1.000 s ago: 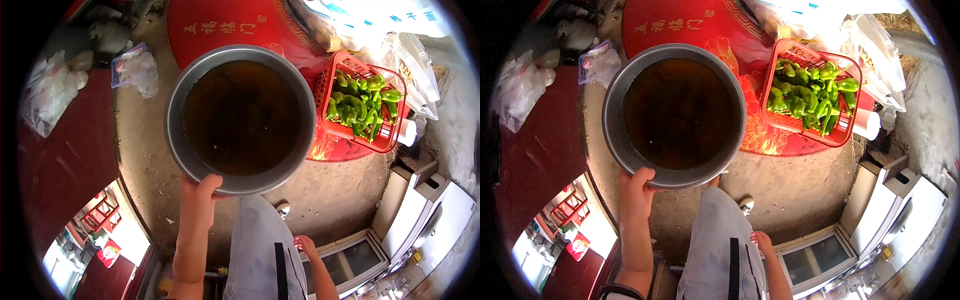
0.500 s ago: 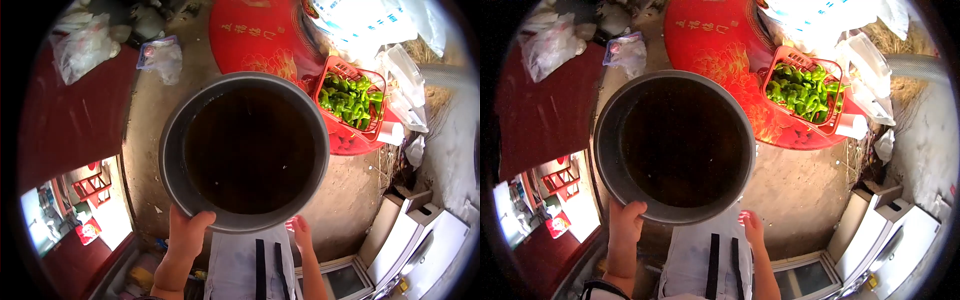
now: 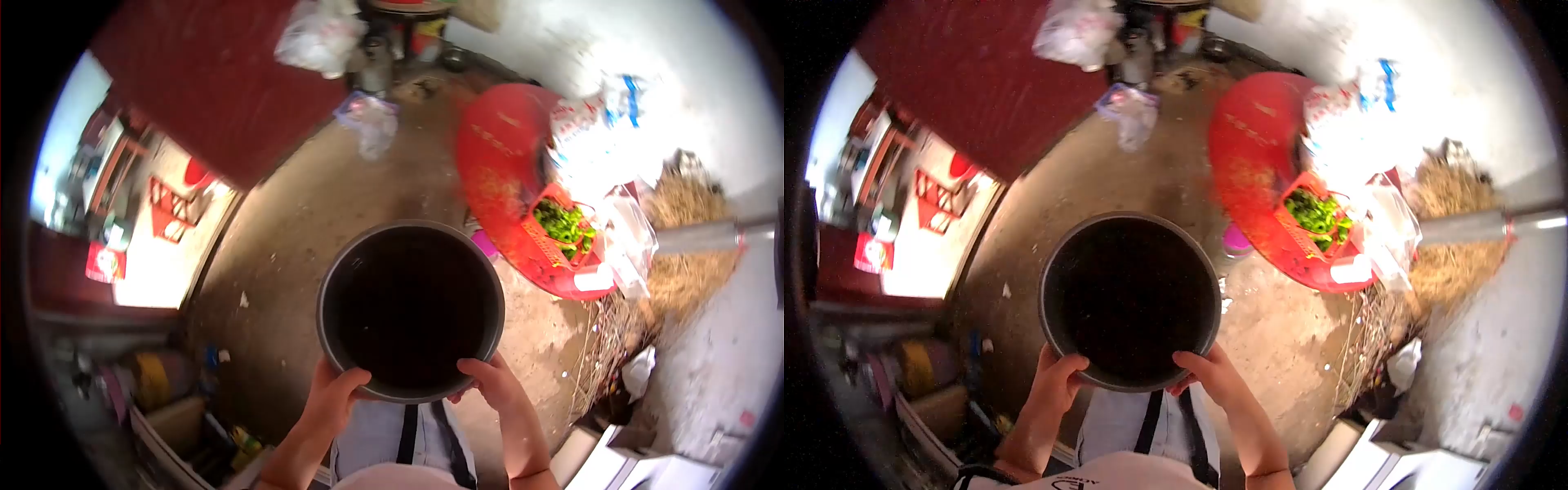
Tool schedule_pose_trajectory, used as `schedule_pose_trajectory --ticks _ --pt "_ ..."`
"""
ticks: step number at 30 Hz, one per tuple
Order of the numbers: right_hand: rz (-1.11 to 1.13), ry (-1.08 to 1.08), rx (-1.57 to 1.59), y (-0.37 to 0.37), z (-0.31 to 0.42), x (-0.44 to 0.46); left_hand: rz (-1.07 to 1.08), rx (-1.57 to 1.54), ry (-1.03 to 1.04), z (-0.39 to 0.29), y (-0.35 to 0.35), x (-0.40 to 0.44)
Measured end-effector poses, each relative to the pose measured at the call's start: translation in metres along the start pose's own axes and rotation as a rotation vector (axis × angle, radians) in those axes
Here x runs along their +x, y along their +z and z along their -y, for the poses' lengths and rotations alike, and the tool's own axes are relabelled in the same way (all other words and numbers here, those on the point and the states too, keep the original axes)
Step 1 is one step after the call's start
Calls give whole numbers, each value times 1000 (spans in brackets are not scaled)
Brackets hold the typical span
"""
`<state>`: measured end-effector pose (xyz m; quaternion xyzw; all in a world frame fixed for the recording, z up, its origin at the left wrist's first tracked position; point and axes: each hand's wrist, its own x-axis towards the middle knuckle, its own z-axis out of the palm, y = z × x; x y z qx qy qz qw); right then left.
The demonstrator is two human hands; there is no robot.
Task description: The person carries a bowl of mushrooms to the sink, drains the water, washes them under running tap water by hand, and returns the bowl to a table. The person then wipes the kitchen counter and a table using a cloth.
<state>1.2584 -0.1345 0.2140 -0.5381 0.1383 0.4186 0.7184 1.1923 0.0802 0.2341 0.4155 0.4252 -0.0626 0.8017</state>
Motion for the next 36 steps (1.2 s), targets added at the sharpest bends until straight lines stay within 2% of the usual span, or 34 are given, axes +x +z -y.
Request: schedule_pose_trajectory --ticks 1,3,7,10,12,13,14,17,20,27,36 --pt "10 106 -29 19 -3 -9 -34 -35 19 -6 -17 -18" --pt "81 139 -96 59 -8 -28 46 -32 52 -16 -57 -54" --pt "152 213 -238 156 -9 -57 36 -43 141 -37 -142 -118" --pt "348 259 -395 231 -12 -69 26 -114 172 -54 -207 -170" --pt "463 259 -445 282 -19 -72 146 -188 238 -59 -259 -197" --pt "550 262 -460 311 -26 -77 118 -211 257 -64 -282 -211" --pt "489 255 -550 345 -31 -85 126 -230 310 -68 -302 -229" --pt "568 338 -597 424 -45 -98 135 -285 383 -81 -366 -283" --pt "649 415 -648 501 -58 -112 222 -365 610 -82 -420 -329" --pt "765 488 -920 636 -94 -127 92 -493 746 -65 -503 -398" --pt "860 583 -1219 776 -163 -102 -117 -718 882 -60 -579 -396"
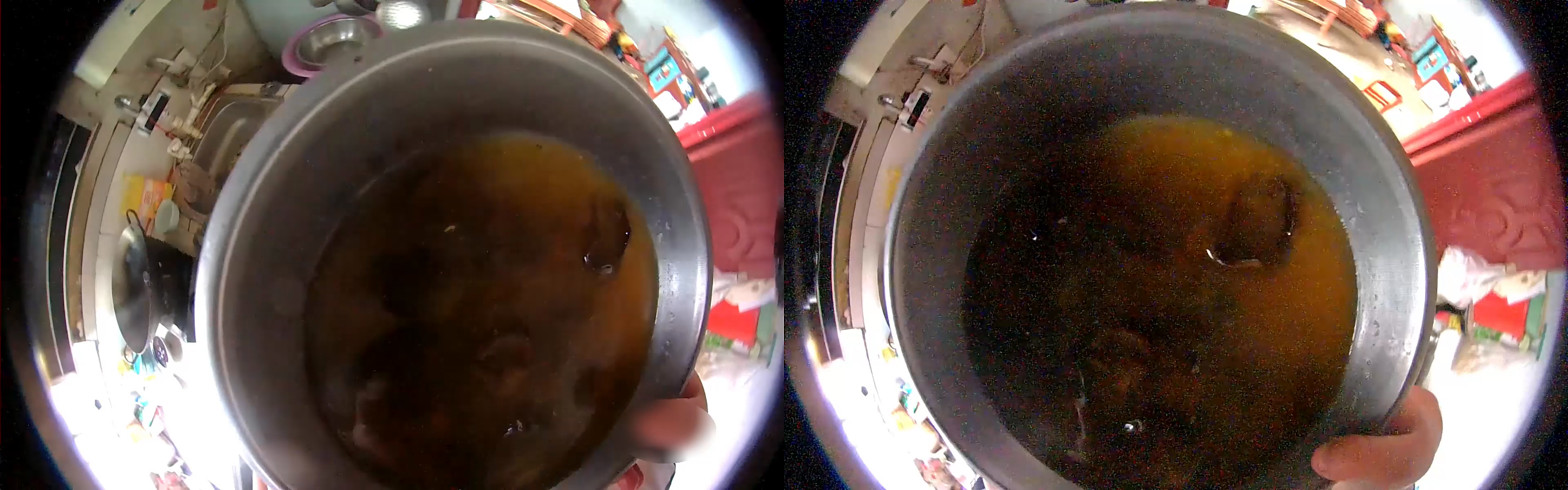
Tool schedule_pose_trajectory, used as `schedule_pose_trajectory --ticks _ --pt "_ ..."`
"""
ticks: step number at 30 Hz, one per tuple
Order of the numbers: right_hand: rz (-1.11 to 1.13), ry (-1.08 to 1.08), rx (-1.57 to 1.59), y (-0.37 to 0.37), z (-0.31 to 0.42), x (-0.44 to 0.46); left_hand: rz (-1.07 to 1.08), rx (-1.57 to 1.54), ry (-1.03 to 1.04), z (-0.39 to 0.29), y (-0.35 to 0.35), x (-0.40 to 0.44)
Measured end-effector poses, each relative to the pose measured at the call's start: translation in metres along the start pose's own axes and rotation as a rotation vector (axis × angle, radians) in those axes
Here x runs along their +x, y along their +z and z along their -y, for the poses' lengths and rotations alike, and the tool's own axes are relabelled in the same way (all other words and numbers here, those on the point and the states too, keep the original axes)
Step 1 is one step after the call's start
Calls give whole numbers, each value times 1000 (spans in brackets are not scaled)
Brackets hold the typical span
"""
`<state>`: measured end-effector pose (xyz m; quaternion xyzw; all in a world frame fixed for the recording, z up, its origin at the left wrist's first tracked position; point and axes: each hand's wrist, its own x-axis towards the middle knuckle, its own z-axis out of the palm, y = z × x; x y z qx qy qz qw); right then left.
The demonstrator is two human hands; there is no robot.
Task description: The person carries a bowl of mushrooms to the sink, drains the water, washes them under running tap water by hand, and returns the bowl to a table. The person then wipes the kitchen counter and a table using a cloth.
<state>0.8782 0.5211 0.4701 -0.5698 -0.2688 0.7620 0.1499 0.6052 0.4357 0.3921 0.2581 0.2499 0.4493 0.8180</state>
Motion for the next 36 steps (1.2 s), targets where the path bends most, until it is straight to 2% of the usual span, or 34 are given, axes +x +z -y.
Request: schedule_pose_trajectory --ticks 12,16,17,20,23,28,29,31,32,36 --pt "148 50 -350 39 197 165 -263 -123 279 -89 -67 117" --pt "122 106 -364 77 239 234 -450 -141 332 -120 -110 154" --pt "59 120 -348 91 246 252 -505 -70 345 -132 -125 163" --pt "192 66 -398 114 255 321 -647 9 368 -150 -181 186" --pt "206 10 -443 155 258 384 -743 -98 360 -174 -244 197" --pt "204 14 -435 242 260 474 -876 -85 405 -228 -343 187" --pt "161 -28 -507 264 259 489 -892 -110 420 -231 -364 185" --pt "162 6 -422 289 253 523 -989 -10 341 -237 -408 183" --pt "117 -16 -444 313 257 530 -1036 -11 363 -247 -422 183" --pt "178 -19 -465 356 259 590 -1114 -124 344 -260 -496 187"
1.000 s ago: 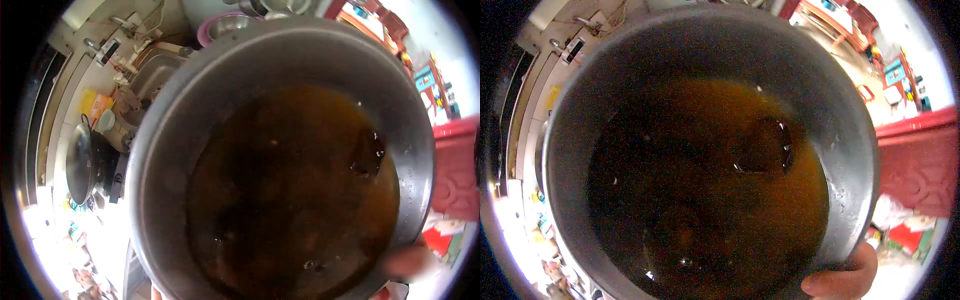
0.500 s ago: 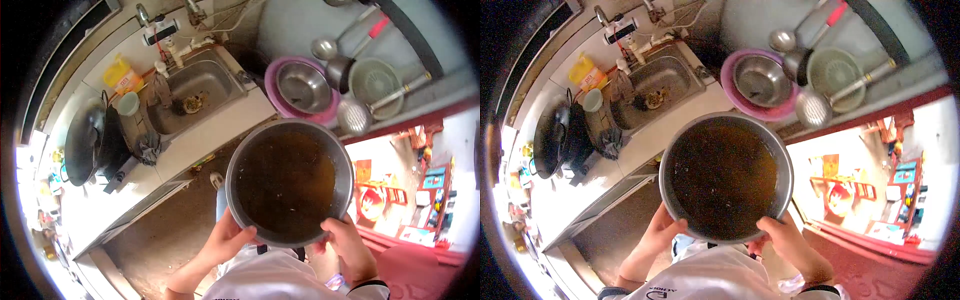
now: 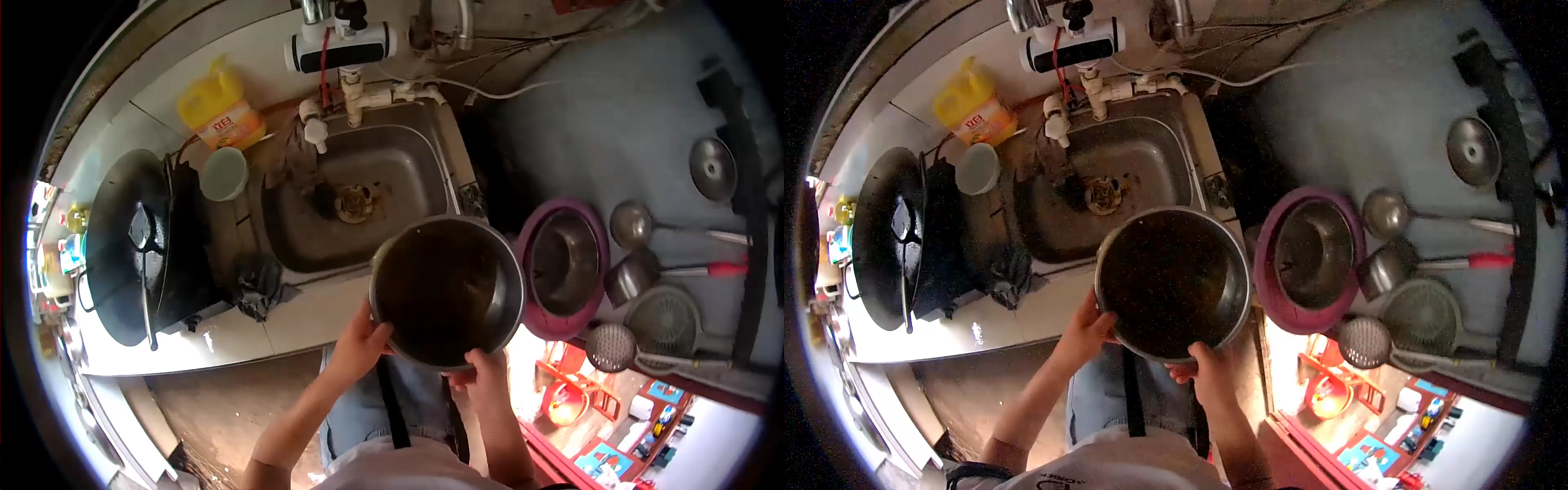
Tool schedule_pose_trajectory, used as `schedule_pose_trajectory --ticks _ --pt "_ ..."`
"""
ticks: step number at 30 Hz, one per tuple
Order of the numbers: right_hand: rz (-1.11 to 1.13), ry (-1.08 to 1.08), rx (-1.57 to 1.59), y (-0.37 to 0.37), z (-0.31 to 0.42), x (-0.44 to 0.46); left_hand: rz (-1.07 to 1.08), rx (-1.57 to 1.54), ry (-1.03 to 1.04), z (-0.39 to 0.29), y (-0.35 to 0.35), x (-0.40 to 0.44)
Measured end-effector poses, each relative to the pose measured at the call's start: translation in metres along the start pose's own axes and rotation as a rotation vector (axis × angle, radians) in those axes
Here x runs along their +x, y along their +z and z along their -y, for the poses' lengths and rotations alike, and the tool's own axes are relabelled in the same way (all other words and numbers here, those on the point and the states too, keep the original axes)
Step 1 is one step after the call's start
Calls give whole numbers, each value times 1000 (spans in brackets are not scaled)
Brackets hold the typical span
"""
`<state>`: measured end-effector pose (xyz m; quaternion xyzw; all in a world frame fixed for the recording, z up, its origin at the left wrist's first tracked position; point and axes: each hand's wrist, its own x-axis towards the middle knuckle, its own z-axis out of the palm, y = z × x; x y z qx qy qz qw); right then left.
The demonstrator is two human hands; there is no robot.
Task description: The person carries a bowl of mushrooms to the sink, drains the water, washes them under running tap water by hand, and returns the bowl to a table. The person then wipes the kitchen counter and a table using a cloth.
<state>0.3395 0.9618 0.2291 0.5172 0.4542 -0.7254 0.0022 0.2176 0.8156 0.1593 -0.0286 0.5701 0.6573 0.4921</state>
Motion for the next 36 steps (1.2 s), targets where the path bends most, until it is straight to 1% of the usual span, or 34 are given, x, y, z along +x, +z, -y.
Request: schedule_pose_trajectory --ticks 3,4,6,11,13,15,16,18,19,21,22,24,25,27,29,31,32,34,35,36 --pt "-1 16 1 12 4 47 -75 -67 -25 -1 -12 42" --pt "-16 -6 -26 14 1 62 -86 -78 -38 3 -17 54" --pt "-16 34 -36 22 6 87 -75 -129 -34 10 -28 79" --pt "-27 98 -67 36 12 129 -165 -133 -30 16 -36 113" --pt "-55 27 -50 40 10 141 -199 -143 -35 24 -39 125" --pt "-52 30 -63 39 7 151 -186 -161 36 32 -44 134" --pt "-50 27 -67 38 5 155 -189 -164 31 42 -50 140" --pt "-46 26 -110 41 7 160 -232 259 186 65 -64 152" --pt "-42 20 -150 42 8 162 -234 257 180 52 -59 149" --pt "-37 -1 -157 43 7 167 -626 709 450 18 -47 144" --pt "-31 -28 -159 43 6 168 -628 706 445 10 -46 150" --pt "-43 -14 -166 44 4 171 -623 819 693 -3 -48 166" --pt "-55 -3 -168 45 3 172 -628 817 690 -4 -49 177" --pt "-25 25 -147 46 2 172 -417 575 661 0 -52 198" --pt "-3 52 -126 45 1 173 -379 617 642 -1 -54 208" --pt "-60 22 -146 45 0 175 -364 989 700 -1 -52 213" --pt "-62 25 -151 46 -1 175 -364 985 697 -1 -49 212" --pt "-42 -3 -160 48 -1 176 -442 1418 709 0 -40 211" --pt "-40 -2 -163 50 -1 176 -445 1417 706 2 -40 213" --pt "-48 -23 -171 50 -1 176 -400 1458 708 5 -40 215"
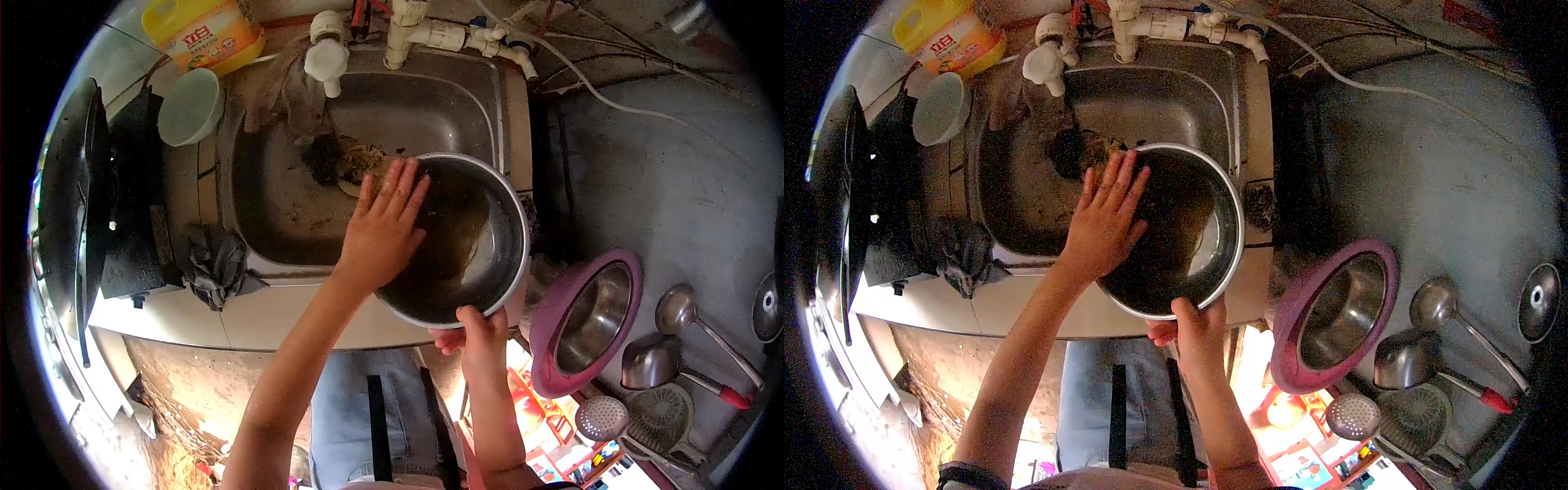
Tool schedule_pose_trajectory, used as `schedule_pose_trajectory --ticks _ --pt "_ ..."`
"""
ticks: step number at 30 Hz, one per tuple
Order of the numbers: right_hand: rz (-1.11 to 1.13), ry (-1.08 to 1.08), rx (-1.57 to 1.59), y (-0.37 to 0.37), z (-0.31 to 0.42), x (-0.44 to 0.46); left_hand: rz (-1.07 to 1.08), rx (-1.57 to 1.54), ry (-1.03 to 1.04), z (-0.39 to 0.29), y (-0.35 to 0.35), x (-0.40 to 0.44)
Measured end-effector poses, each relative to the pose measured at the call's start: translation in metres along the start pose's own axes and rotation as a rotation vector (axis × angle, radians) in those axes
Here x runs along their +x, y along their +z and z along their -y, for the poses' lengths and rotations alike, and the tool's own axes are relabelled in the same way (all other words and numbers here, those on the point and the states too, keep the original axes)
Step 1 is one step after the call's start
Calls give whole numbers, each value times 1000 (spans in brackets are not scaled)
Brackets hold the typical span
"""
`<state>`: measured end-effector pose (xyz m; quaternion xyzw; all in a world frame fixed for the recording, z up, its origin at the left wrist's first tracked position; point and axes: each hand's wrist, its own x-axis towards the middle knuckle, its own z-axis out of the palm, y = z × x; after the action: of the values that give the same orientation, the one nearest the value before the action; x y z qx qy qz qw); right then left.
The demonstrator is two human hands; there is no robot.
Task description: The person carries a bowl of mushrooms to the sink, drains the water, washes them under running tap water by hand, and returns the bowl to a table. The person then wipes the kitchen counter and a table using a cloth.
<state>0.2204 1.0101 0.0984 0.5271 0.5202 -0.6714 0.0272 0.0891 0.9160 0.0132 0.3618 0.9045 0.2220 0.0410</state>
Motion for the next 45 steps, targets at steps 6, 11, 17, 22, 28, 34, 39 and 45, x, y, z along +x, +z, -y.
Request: schedule_pose_trajectory --ticks 6,11,17,22,28,34,39,45 --pt "20 8 -25 -1 3 1 71 -77 82 -3 4 2" --pt "45 66 -46 -3 3 1 133 -238 94 -3 9 1" --pt "65 61 -59 0 4 1 142 -302 64 -2 9 -2" --pt "77 3 -99 5 7 2 118 -346 62 3 8 -2" --pt "9 -84 -142 15 11 -1 76 -335 58 6 9 -2" --pt "27 -91 -222 18 15 -1 49 -342 47 9 12 -2" --pt "0 -97 -265 23 21 -4 30 -414 23 8 15 -4" --pt "-22 -131 -334 27 29 -8 -31 -434 2 5 18 -3"
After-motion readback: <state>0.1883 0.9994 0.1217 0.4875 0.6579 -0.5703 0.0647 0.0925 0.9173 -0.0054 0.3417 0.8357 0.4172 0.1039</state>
